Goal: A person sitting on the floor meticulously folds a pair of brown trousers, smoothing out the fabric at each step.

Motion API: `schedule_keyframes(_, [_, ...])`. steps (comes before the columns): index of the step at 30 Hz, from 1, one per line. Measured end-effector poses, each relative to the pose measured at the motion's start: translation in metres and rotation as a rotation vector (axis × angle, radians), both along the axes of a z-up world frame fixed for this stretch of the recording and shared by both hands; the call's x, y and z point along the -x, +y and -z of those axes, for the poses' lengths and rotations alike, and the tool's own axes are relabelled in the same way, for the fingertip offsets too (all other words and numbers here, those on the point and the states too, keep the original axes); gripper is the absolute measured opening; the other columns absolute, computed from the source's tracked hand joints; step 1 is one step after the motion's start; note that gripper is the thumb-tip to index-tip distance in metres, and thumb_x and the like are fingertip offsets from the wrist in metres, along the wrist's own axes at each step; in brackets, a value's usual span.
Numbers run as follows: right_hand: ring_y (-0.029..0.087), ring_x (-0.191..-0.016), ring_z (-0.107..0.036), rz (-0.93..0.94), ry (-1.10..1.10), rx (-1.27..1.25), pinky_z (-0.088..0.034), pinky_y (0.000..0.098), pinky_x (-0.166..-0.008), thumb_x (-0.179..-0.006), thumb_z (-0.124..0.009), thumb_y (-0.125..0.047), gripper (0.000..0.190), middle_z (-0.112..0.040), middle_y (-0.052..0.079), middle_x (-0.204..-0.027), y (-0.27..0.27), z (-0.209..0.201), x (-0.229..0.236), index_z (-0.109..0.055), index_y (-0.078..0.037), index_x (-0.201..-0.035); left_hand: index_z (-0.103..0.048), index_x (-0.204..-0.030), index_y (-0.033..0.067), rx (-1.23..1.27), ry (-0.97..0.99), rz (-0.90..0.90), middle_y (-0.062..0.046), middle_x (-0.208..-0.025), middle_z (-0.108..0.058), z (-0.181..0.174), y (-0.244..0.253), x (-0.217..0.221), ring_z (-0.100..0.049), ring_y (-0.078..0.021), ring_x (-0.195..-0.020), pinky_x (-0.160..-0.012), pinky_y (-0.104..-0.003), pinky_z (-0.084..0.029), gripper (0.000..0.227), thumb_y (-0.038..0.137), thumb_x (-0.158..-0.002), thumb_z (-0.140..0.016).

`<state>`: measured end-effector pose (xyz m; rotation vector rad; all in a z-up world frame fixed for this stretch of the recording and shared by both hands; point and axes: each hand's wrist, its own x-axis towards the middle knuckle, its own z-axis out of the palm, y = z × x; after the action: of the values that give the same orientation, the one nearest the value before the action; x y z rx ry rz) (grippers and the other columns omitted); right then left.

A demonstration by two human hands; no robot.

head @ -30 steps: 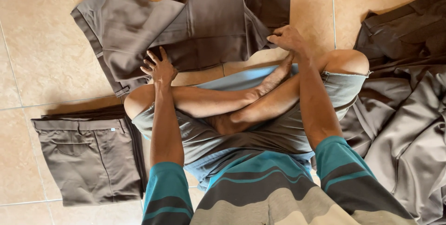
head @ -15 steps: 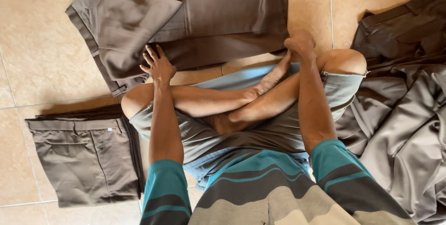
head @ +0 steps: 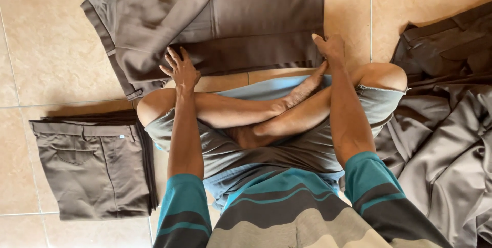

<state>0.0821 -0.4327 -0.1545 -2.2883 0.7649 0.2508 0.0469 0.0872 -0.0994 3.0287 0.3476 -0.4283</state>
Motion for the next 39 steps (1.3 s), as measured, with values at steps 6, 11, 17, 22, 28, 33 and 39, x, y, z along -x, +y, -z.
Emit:
schedule_keyframes(6, [0.038,-0.09,-0.075,0.053,-0.095,0.213,-0.061,0.051,-0.066,-0.082,-0.084,-0.037,0.038,-0.076,0.018,-0.093,-0.023,0.05,-0.008,-0.08,-0.008,-0.105,-0.037,-0.162,0.0056,0.2,-0.115,0.091,-0.027,-0.168,-0.015,-0.041,-0.014,0.005,-0.017,-0.047,-0.156,-0.119,-0.076,-0.013,0.08,0.0,-0.086,-0.061])
schedule_keyframes(11, [0.03,-0.084,-0.075,0.123,-0.138,0.109,-0.059,0.0416,-0.066,-0.079,-0.073,-0.017,0.02,-0.074,0.005,-0.084,-0.038,0.057,-0.015,-0.079,-0.022,-0.097,-0.033,-0.164,0.0171,0.209,0.004,0.105,-0.023,-0.17,-0.015,-0.012,-0.009,-0.002,-0.015,-0.0414,-0.158,-0.119,-0.076,-0.014,0.078,0.009,-0.093,-0.063])
schedule_keyframes(17, [0.022,-0.088,-0.073,0.119,-0.285,0.176,-0.061,0.0378,-0.074,-0.081,-0.087,-0.026,0.019,-0.069,-0.003,-0.086,-0.026,0.021,-0.02,-0.072,-0.024,-0.093,-0.034,-0.163,0.0234,0.154,-0.075,0.045,-0.026,-0.168,-0.013,0.003,-0.007,-0.005,-0.015,-0.0421,-0.158,-0.118,-0.077,-0.009,0.075,0.015,-0.098,-0.069])
schedule_keyframes(22, [0.032,-0.084,-0.072,0.057,-0.208,0.236,-0.055,0.0463,-0.08,-0.094,-0.079,-0.043,0.034,-0.073,0.01,-0.087,-0.03,0.034,-0.012,-0.07,-0.013,-0.081,-0.064,-0.133,0.0191,0.161,-0.464,0.319,-0.022,-0.146,-0.046,0.063,-0.006,-0.011,-0.046,-0.0424,-0.131,-0.104,-0.067,-0.033,0.058,0.029,-0.079,-0.083])
schedule_keyframes(28, [0.024,-0.078,-0.075,0.071,-0.118,0.271,-0.059,0.0404,-0.076,-0.088,-0.087,-0.035,0.029,-0.077,-0.001,-0.075,-0.027,0.023,-0.013,-0.073,-0.02,-0.067,-0.067,-0.075,0.0137,0.266,-0.595,0.731,-0.006,-0.083,-0.059,0.042,-0.053,0.017,-0.059,-0.0309,-0.073,-0.07,-0.046,-0.049,0.011,0.016,-0.072,-0.077])
schedule_keyframes(33, [0.051,-0.088,-0.071,-0.015,-0.072,0.474,-0.057,0.0537,-0.082,-0.09,-0.075,-0.044,0.042,-0.075,0.027,-0.094,-0.04,0.044,-0.008,-0.082,-0.003,-0.096,-0.069,-0.075,0.0174,0.124,-0.584,0.835,-0.003,-0.08,-0.059,0.038,-0.062,0.018,-0.06,-0.0268,-0.074,-0.081,-0.042,-0.048,0.016,0.003,-0.068,-0.067])
schedule_keyframes(39, [0.032,-0.061,-0.072,0.047,-0.101,0.358,-0.057,0.0465,-0.07,-0.079,-0.084,-0.037,0.034,-0.063,0.005,-0.053,-0.038,0.045,-0.005,-0.073,-0.011,-0.059,-0.062,-0.072,0.0125,0.061,-0.697,0.929,-0.007,-0.073,-0.056,0.03,-0.067,0.014,-0.055,-0.0281,-0.067,-0.076,-0.041,-0.048,0.017,-0.004,-0.066,-0.065])
